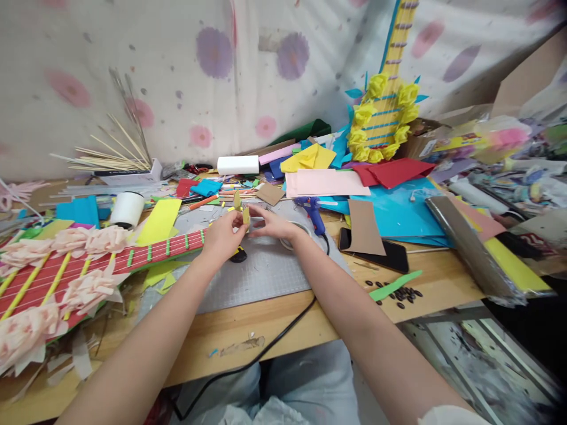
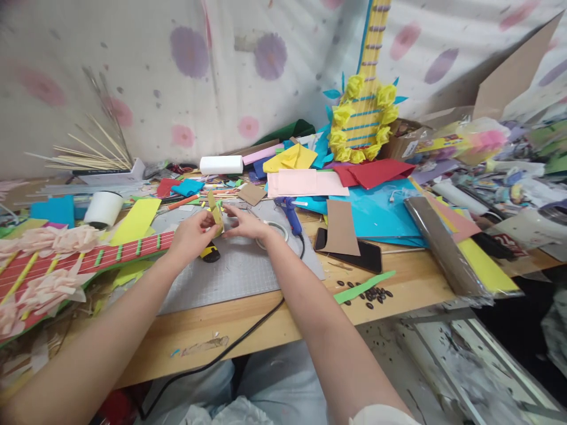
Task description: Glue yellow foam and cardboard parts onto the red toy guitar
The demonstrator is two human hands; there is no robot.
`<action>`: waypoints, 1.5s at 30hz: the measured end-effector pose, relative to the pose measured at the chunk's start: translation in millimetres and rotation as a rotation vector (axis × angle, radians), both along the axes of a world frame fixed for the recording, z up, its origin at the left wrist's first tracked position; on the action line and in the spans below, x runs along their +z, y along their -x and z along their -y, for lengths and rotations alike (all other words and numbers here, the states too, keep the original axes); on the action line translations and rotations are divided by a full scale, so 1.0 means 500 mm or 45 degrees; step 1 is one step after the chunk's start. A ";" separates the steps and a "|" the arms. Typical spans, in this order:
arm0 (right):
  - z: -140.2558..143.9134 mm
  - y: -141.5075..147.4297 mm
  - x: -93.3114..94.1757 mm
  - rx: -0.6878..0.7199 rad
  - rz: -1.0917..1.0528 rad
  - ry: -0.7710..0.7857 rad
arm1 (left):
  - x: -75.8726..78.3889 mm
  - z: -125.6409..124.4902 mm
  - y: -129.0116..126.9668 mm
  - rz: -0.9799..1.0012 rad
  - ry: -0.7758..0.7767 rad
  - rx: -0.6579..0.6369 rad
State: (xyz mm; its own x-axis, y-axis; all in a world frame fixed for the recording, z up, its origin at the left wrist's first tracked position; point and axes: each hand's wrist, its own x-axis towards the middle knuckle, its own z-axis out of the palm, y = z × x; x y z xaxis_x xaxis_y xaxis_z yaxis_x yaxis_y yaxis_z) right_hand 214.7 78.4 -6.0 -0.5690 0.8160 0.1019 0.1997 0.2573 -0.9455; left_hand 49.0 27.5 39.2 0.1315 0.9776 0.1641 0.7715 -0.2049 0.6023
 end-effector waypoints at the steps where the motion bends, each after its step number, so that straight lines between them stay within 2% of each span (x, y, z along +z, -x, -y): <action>1: -0.005 0.006 -0.005 0.013 -0.030 0.017 | -0.001 0.000 0.000 -0.013 0.007 0.005; 6: -0.022 0.026 -0.021 0.080 -0.143 0.075 | -0.004 -0.001 -0.005 -0.080 0.001 0.043; 12: -0.027 0.031 -0.024 0.151 -0.193 0.076 | -0.007 -0.007 -0.014 -0.110 -0.003 0.071; 22: -0.031 0.034 -0.033 0.100 -0.192 0.123 | -0.004 -0.010 -0.018 -0.105 0.012 0.082; 34: -0.023 0.031 -0.019 0.135 -0.159 0.052 | -0.006 -0.012 -0.014 -0.128 0.004 0.068; 37: -0.023 0.033 -0.019 0.136 -0.090 -0.019 | -0.005 -0.013 -0.013 -0.125 0.004 0.063; 41: -0.007 0.017 0.001 -0.030 0.131 -0.178 | -0.006 -0.012 -0.011 -0.102 -0.007 0.061; 43: 0.012 -0.008 0.024 -0.108 0.216 -0.193 | -0.008 -0.011 -0.010 -0.075 -0.009 0.054; 45: 0.037 -0.044 0.052 -0.107 0.286 -0.193 | -0.011 -0.009 -0.010 -0.034 -0.006 0.044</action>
State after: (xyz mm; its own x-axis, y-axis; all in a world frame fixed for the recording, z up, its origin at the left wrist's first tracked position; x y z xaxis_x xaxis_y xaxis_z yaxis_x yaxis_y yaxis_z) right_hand 236.6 60.0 20.0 -0.5223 0.8463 0.1050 0.4266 0.3659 -0.8271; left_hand 54.0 31.9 33.8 0.1024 0.9809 0.1656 0.7941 -0.1809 0.5802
